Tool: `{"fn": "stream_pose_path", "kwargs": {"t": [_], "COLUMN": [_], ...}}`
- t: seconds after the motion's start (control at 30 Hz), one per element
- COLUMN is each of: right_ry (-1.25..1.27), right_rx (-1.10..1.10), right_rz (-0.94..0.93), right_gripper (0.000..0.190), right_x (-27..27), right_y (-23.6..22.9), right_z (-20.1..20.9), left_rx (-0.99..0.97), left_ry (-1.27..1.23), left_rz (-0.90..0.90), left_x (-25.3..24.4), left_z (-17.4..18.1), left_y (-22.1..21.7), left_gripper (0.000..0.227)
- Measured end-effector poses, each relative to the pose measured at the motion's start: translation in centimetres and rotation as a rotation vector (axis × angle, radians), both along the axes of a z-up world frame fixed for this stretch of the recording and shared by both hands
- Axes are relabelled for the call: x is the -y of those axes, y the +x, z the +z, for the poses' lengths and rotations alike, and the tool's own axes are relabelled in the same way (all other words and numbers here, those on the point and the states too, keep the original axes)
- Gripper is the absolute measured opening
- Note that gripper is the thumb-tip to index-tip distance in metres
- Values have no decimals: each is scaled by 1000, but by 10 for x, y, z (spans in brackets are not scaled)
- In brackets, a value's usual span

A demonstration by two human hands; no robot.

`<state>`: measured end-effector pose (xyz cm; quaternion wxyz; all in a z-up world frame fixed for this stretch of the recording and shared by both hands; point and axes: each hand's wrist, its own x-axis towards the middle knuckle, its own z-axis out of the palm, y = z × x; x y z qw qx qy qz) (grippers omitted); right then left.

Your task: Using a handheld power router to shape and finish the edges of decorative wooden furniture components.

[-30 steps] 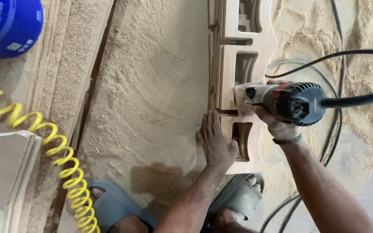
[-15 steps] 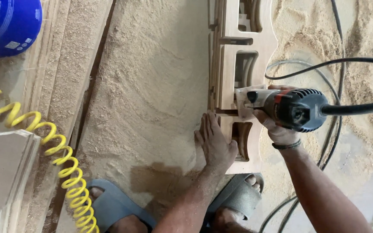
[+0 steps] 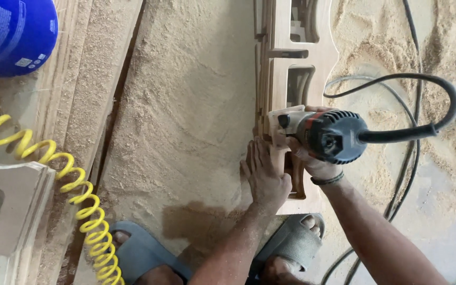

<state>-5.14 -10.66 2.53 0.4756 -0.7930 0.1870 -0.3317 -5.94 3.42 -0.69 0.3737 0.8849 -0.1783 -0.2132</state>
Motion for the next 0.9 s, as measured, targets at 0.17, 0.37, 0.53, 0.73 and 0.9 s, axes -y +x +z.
{"fn": "stream_pose_path", "kwargs": {"t": [0.17, 0.37, 0.53, 0.73, 0.9], "right_ry": [22, 27, -9, 154, 19], "right_rx": [19, -23, -23, -135, -86], "right_rz": [-14, -62, -88, -78, -32], "right_gripper": [71, 65, 76, 74, 73], "right_x": [2, 16, 44, 14, -38], "right_y": [-4, -9, -46, -105, -128], "right_z": [-18, 8, 43, 88, 86], "left_rx": [31, -59, -16, 277, 530], "left_ry": [33, 0, -163, 112, 466], "left_rz": [-3, 1, -49, -462, -1115], "left_x": [-2, -3, -11, 51, 78], "left_z": [-7, -8, 1, 32, 24], "left_y": [-2, 2, 37, 129, 160], "left_gripper": [119, 119, 103, 67, 76]}}
